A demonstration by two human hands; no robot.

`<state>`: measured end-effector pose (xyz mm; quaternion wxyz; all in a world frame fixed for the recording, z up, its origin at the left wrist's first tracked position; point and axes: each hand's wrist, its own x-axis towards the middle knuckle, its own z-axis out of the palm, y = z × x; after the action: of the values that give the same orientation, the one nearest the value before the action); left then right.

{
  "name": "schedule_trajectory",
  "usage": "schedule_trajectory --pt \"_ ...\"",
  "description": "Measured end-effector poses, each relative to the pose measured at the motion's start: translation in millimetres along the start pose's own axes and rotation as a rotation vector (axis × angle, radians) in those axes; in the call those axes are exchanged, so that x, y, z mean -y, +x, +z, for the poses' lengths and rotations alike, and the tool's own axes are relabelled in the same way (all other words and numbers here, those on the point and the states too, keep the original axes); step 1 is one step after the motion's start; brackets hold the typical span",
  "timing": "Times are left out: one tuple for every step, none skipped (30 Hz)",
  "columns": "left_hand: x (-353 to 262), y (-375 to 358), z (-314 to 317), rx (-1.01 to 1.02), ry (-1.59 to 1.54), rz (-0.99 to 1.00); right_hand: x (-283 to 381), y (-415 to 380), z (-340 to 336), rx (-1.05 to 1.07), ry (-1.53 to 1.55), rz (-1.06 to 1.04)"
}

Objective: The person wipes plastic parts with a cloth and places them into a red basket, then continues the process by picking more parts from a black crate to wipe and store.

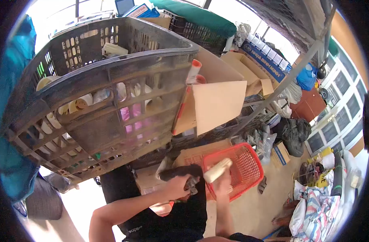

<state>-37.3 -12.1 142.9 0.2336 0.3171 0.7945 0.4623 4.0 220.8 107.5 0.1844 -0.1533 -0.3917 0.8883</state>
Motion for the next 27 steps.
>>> schedule_trajectory --pt "0 -3 2 -0.010 0.034 0.035 33 -12 33 -0.153 -0.175 0.000" --pt "-3 -6 1 -0.022 0.070 0.073 34 19 -6 -0.222 -0.228 -0.155" --pt "-8 -10 -1 -0.031 0.110 0.066 35 39 -46 -0.303 -0.128 -0.193" --pt "-6 -9 1 -0.034 0.109 0.066 46 50 -64 -0.329 -0.417 -0.167" --pt "-1 -9 4 -0.026 0.087 0.103 51 64 -89 -0.347 -0.708 -0.133" --pt "2 -8 6 -0.018 0.065 0.143 37 94 -149 -0.424 -0.920 -0.082" --pt "2 -9 5 -0.024 0.065 0.139 37 84 -144 -0.276 -1.035 0.044" --pt "2 -8 4 -0.046 0.046 0.155 36 77 -139 -0.122 -1.146 0.171" --pt "1 -8 3 -0.067 0.024 0.171 31 78 -130 -0.117 -1.152 0.172" --pt "1 -7 3 -0.069 0.018 0.167 26 81 -129 -0.042 -1.327 0.523" --pt "1 -5 2 -0.082 0.052 0.152 23 80 -126 0.038 -1.475 0.886" --pt "1 -3 1 -0.095 0.088 0.136 17 78 -134 0.041 -1.476 0.890" --pt "0 -2 -1 -0.099 0.090 0.131 5 80 -157 -0.019 -1.546 0.897" --pt "0 -2 -2 -0.121 0.084 0.141 -7 85 -180 -0.077 -1.613 0.904" --pt "1 -2 -3 -0.143 0.077 0.152 -12 92 -197 -0.074 -1.703 0.906" --pt "2 -2 -4 -0.146 0.078 0.145 -16 99 -215 -0.066 -1.704 0.908" --pt "4 -1 -3 -0.134 0.076 0.139 -18 106 -232 -0.036 -1.949 0.816" --pt "6 0 -2 -0.123 0.073 0.133 -20 110 -241 -0.003 -2.189 0.707" --pt "6 0 -2 -0.127 0.074 0.129 -14 102 -220 0.005 -2.191 0.706" --pt "7 -1 -1 -0.118 0.088 0.139 0 85 -183 0.013 -2.196 0.732" --pt "8 -1 0 -0.110 0.100 0.148 10 73 -155 0.023 -2.202 0.759" --pt "9 0 2 -0.115 0.096 0.140 14 72 -156 0.033 -2.208 0.763" --pt "10 -1 5 -0.120 0.097 0.145 20 67 -160 0.235 -2.485 0.397" --pt "11 -3 8 -0.123 0.100 0.148 22 64 -162 0.361 -2.589 0.205" --pt "10 -5 8 -0.123 0.098 0.135 24 59 -158 0.468 -2.691 -0.013" --pt "8 -6 6 -0.130 0.104 0.132 29 56 -132 0.110 -2.619 0.097" --pt "7 -7 5 -0.137 0.112 0.132 33 52 -110 -0.234 -2.506 0.198"
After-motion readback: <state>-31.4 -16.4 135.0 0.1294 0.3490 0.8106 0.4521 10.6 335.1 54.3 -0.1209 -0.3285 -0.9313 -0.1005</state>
